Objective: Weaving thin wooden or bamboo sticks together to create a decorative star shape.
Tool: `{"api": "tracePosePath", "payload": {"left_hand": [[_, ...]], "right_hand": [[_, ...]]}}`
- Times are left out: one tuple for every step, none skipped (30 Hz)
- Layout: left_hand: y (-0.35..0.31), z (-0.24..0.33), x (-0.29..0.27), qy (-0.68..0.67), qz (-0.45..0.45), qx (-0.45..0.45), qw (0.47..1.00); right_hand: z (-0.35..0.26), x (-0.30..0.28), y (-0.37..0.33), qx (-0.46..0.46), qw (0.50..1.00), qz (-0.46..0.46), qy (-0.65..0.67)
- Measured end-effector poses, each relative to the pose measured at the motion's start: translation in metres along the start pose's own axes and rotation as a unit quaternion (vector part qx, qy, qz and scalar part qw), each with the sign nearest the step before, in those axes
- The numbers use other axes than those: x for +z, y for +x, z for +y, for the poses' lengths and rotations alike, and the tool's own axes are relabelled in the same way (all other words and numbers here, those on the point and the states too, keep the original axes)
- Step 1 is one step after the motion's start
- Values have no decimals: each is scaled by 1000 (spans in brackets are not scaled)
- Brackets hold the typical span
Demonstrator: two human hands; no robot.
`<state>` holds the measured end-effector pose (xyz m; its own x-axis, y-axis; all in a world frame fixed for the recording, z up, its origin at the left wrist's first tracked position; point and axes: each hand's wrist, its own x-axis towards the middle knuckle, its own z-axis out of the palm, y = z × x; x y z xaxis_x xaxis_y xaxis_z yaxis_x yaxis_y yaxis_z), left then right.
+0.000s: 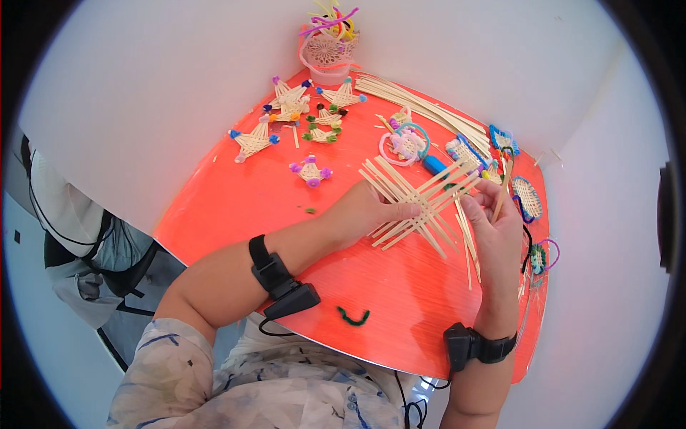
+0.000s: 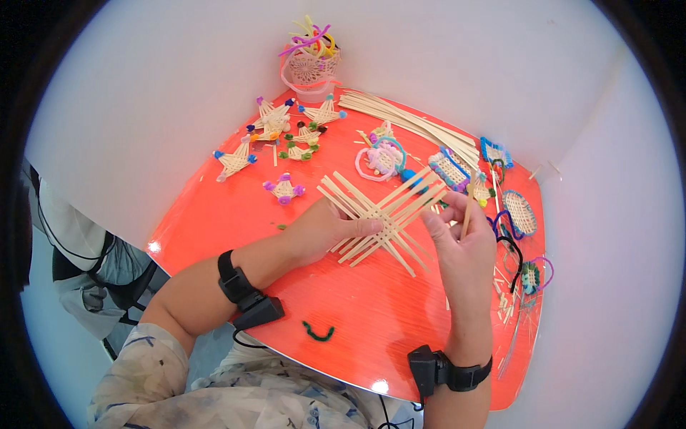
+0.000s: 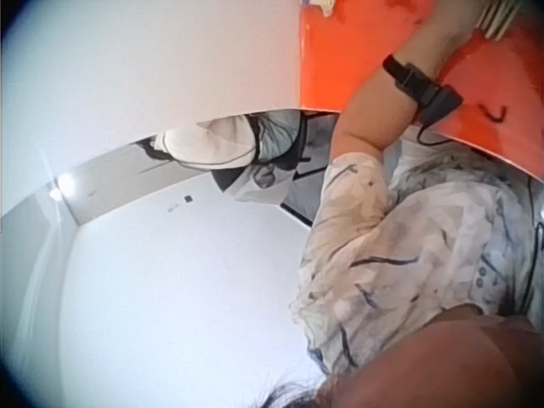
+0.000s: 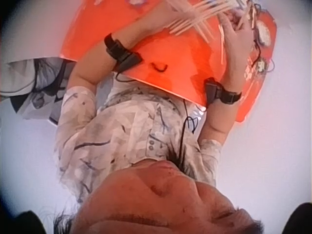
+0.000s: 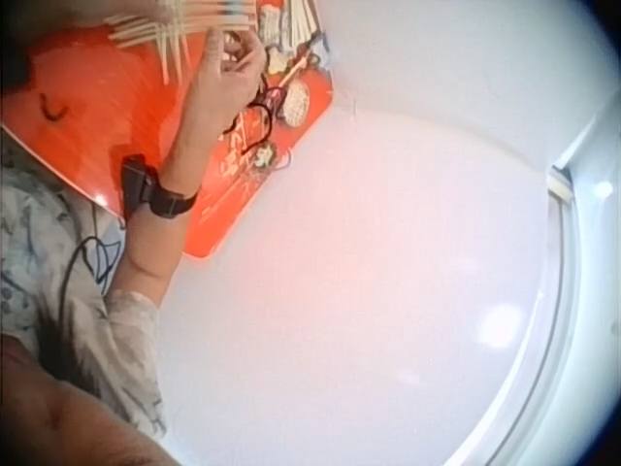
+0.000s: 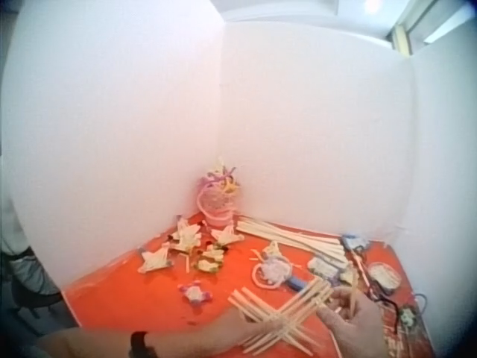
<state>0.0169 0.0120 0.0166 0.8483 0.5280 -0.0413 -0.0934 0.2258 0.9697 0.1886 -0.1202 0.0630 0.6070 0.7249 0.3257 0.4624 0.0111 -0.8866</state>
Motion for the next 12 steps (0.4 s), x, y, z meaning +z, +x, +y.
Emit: {"api": "tracePosePath", "payload": {"left_hand": [[-2, 3, 2, 45, -4, -9, 999], [-3, 4, 4, 45, -7, -10, 999], [-4, 4, 5, 63, -13, -6, 998], [-5, 4, 6, 81, -19, -1, 997], [-6, 4, 6, 81, -20, -2, 997], [-7, 4, 5, 81, -28, -4, 996], [-8, 4, 5, 81, -36, -6, 996], [-8, 6, 4, 81, -36, -5, 996], [-8, 9, 3, 117, -65, 4, 991], [-7, 11, 2, 152, -94, 13, 984], [-7, 11, 2, 124, -92, 17, 988], [-8, 9, 1, 96, -88, 21, 991]], "right_hand": [[1, -3, 1, 40, 998, -42, -9], [2, -6, 2, 79, 993, -84, -17], [1, -6, 2, 81, 993, -83, -18], [-1, -4, 1, 78, 993, -83, 9], [-3, -2, 0, 74, 993, -84, 35], [-4, -1, -1, 70, 992, -85, 62], [-4, -3, -1, 70, 992, -86, 61], [-3, -6, -1, 74, 992, -92, 38], [-3, -7, -1, 76, 992, -98, 15], [-3, -7, -1, 75, 992, -99, 15], [-2, -7, -1, 67, 993, -98, 5], [-3, -5, -1, 59, 993, -99, -4]]}}
